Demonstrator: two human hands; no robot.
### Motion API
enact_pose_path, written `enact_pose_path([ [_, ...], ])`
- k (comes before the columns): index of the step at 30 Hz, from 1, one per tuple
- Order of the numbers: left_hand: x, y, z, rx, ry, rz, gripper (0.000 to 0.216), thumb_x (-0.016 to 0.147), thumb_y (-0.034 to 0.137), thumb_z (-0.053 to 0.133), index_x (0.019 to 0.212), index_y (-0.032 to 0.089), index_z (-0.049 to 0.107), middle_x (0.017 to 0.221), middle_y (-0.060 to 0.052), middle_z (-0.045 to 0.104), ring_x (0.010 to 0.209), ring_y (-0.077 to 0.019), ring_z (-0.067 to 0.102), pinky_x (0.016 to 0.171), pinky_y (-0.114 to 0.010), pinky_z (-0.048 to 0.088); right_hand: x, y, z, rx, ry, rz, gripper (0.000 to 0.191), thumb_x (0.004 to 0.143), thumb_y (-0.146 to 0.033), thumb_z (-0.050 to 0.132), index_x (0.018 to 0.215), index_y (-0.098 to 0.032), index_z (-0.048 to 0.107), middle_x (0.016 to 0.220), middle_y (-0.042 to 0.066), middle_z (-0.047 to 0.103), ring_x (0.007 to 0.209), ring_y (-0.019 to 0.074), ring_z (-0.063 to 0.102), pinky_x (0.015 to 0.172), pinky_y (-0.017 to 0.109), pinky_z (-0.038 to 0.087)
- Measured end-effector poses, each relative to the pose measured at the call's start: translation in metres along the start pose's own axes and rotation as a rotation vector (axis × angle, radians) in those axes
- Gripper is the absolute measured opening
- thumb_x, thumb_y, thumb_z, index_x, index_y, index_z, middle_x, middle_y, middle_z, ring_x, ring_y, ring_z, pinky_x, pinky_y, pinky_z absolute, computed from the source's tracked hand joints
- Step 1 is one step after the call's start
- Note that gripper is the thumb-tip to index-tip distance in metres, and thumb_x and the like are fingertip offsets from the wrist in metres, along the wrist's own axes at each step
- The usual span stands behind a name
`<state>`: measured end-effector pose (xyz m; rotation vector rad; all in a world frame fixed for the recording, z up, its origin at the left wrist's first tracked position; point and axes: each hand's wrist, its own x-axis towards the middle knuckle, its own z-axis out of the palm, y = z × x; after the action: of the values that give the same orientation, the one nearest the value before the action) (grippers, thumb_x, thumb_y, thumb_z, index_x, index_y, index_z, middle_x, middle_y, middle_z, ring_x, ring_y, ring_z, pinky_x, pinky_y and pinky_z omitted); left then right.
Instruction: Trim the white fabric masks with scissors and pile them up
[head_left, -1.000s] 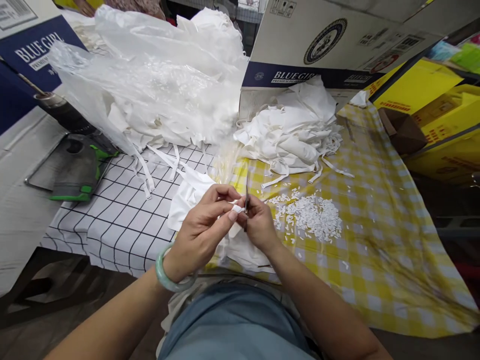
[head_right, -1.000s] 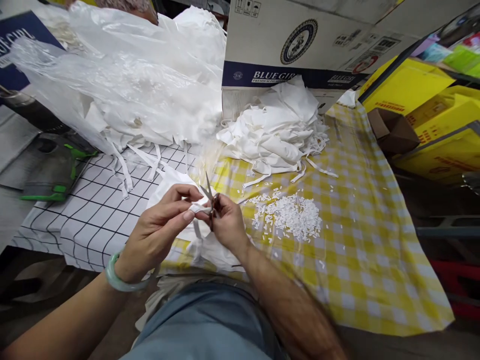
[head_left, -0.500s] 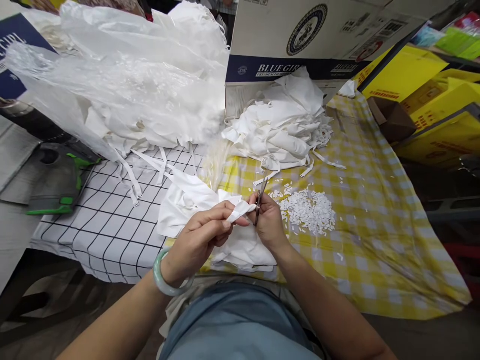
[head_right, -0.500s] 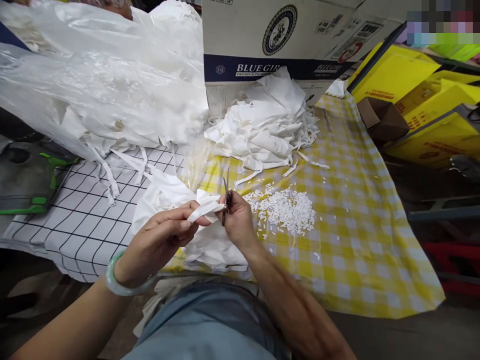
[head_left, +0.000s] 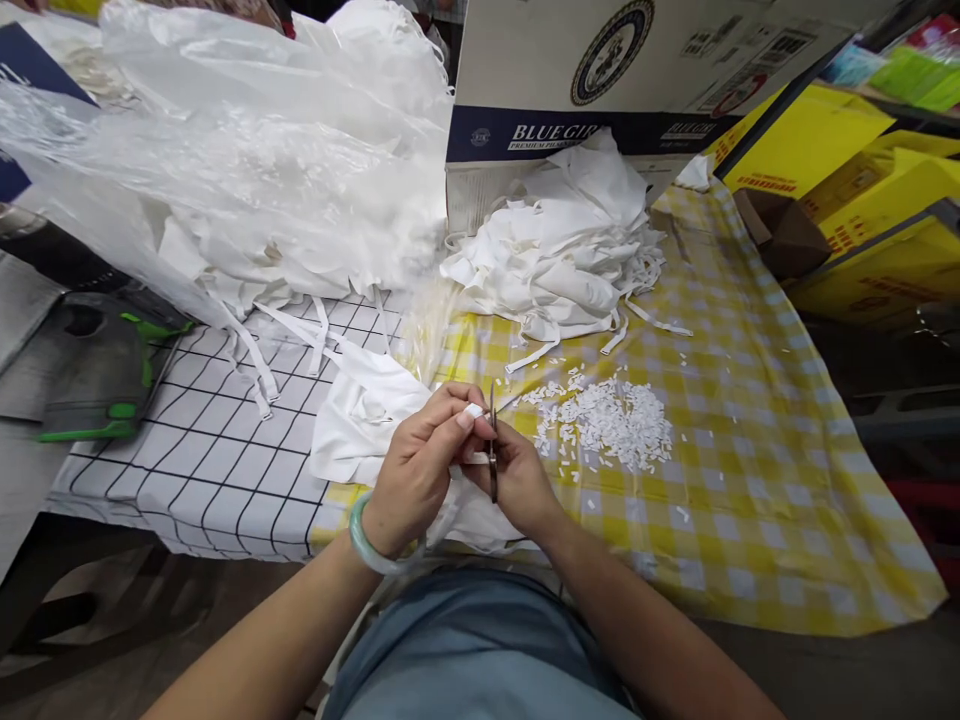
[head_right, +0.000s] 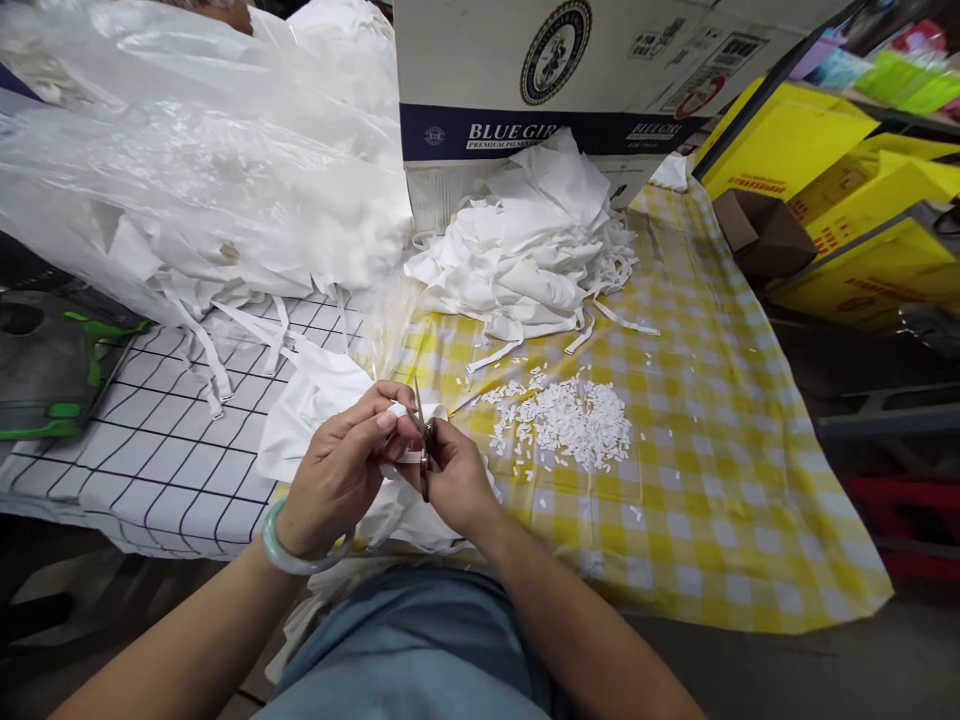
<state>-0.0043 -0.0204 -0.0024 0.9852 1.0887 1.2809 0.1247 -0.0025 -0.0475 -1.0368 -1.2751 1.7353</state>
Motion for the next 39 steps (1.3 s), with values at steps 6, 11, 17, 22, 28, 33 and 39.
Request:
enact_pose_path([
  [6, 0.002, -0.013, 0.008, 0.037, -0.047, -0.006, 0.028, 0.093, 0.034, 0.054, 0.075, 0.016, 0.066, 0.107, -0.006, 0.047, 0.068, -0.0113, 0.041, 0.058, -0.025, 0.036, -0.024, -0.034, -0.053, -0.600, -0.047, -0.166, 0.037, 0.080, -0.056, 0.068, 0.081, -0.020, 0.059, 0.081, 0.003, 0.059, 0.076, 0.0180, 0.052, 0.070, 0.031, 0.042],
  [11, 0.004, -0.027, 0.020, 0.000, -0.158, -0.010, 0.025, 0.092, 0.028, 0.053, 0.073, 0.017, 0.067, 0.107, -0.007, 0.048, 0.083, -0.0163, 0.045, 0.064, -0.025, 0.038, -0.035, -0.045, -0.068, -0.905, -0.058, -0.248, 0.047, 0.074, -0.062, 0.071, 0.065, -0.020, 0.052, 0.064, -0.001, 0.052, 0.065, 0.0153, 0.046, 0.065, 0.029, 0.035],
  [17, 0.006, -0.040, 0.025, 0.019, -0.209, -0.004, 0.023, 0.089, 0.023, 0.053, 0.071, 0.019, 0.065, 0.091, -0.009, 0.052, 0.109, -0.0258, 0.043, 0.084, -0.031, 0.041, -0.039, -0.038, -0.076, -0.937, -0.047, -0.262, 0.050, 0.073, -0.061, 0.073, 0.058, -0.020, 0.047, 0.055, -0.003, 0.052, 0.058, 0.0132, 0.045, 0.064, 0.029, 0.033],
  [22, 0.007, -0.041, 0.028, 0.023, -0.237, 0.022, 0.024, 0.091, 0.019, 0.051, 0.072, 0.019, 0.065, 0.097, -0.009, 0.051, 0.111, -0.0243, 0.042, 0.086, -0.030, 0.039, -0.040, -0.034, -0.081, -0.974, -0.038, -0.246, 0.052, 0.070, -0.061, 0.075, 0.057, -0.020, 0.045, 0.053, -0.004, 0.050, 0.057, 0.0126, 0.044, 0.065, 0.029, 0.031],
  [28, 0.009, -0.042, 0.031, 0.014, -0.268, 0.039, 0.025, 0.093, 0.020, 0.049, 0.075, 0.019, 0.067, 0.101, -0.008, 0.047, 0.108, -0.0227, 0.042, 0.083, -0.028, 0.039, -0.039, -0.034, -0.082, -0.967, -0.022, -0.239, 0.052, 0.071, -0.060, 0.074, 0.056, -0.020, 0.045, 0.049, -0.005, 0.048, 0.054, 0.0111, 0.042, 0.066, 0.027, 0.031],
  [33, 0.009, -0.046, 0.032, 0.002, -0.280, 0.034, 0.026, 0.095, 0.024, 0.050, 0.077, 0.019, 0.067, 0.097, -0.008, 0.049, 0.109, -0.0237, 0.042, 0.082, -0.030, 0.040, -0.040, -0.036, -0.082, -0.959, -0.021, -0.234, 0.051, 0.073, -0.060, 0.073, 0.057, -0.020, 0.047, 0.048, -0.005, 0.048, 0.053, 0.0107, 0.043, 0.066, 0.026, 0.032],
  [39, 0.010, -0.049, 0.033, -0.008, -0.279, 0.022, 0.024, 0.095, 0.024, 0.051, 0.079, 0.020, 0.068, 0.099, -0.008, 0.049, 0.109, -0.0235, 0.042, 0.080, -0.030, 0.041, -0.040, -0.033, -0.084, -0.945, 0.007, -0.261, 0.050, 0.074, -0.057, 0.073, 0.056, -0.019, 0.046, 0.048, -0.006, 0.047, 0.052, 0.0095, 0.042, 0.063, 0.025, 0.030],
])
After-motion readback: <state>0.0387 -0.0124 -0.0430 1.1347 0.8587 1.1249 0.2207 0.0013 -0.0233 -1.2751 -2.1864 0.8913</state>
